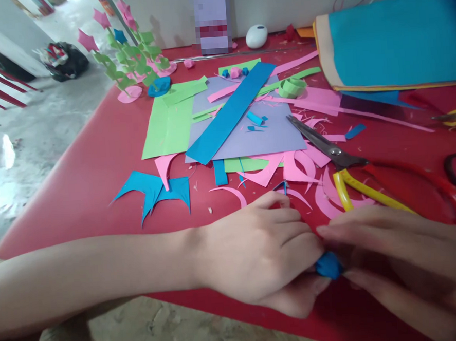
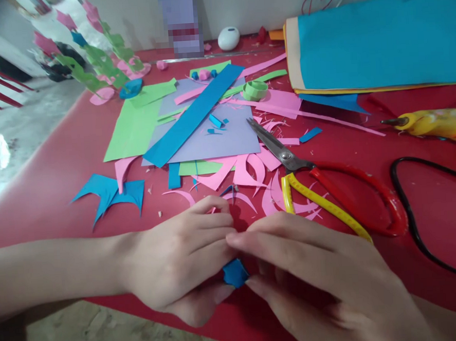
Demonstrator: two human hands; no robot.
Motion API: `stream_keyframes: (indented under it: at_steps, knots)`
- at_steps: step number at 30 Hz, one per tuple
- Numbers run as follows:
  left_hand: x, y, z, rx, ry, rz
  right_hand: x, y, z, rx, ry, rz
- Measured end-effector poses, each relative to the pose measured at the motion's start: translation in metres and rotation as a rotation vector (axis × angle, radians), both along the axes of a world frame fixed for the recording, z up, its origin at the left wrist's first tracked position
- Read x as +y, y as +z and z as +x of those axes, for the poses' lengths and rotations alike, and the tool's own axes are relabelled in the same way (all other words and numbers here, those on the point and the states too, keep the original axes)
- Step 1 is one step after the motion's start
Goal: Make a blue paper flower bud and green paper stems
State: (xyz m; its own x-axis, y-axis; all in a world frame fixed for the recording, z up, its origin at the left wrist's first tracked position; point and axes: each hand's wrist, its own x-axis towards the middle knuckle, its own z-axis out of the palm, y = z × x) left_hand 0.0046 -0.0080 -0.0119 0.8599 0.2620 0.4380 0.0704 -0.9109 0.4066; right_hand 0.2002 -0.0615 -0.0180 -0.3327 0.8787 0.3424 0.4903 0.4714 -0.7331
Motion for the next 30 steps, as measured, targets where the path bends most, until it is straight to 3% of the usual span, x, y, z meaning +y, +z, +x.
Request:
stream_keyframes:
  at_steps: [3, 7, 12, 19, 26, 30]
  knots:
    - [0.0003, 0.0005, 0.0000, -0.003, 0.011, -0.010, 0.0014, -0.0036, 0.0092, -0.111, 0.114, 0.038]
    - [0.0011, 0.0027, -0.0007, 0.033, 0.038, -0.018, 0.0044, -0.0029, 0.0108, -0.125, 0.086, 0.101]
    - [0.0017, 0.0060, -0.0026, 0.067, 0.128, -0.045, 0.0052, -0.0010, 0.0062, -0.096, 0.043, -0.012]
    - [0.0003, 0.0075, -0.0058, 0.059, 0.134, -0.039, 0.0036, -0.0008, 0.0071, -0.045, 0.042, -0.145]
    - [-0.0003, 0.0076, -0.0053, 0.064, 0.127, 0.024, 0.0050, -0.0024, 0.0083, -0.143, 0.010, -0.001]
    - [-0.0002, 0.0073, -0.0037, 0.048, 0.139, 0.061, 0.0023, -0.0075, 0.0077, -0.102, 0.014, -0.034]
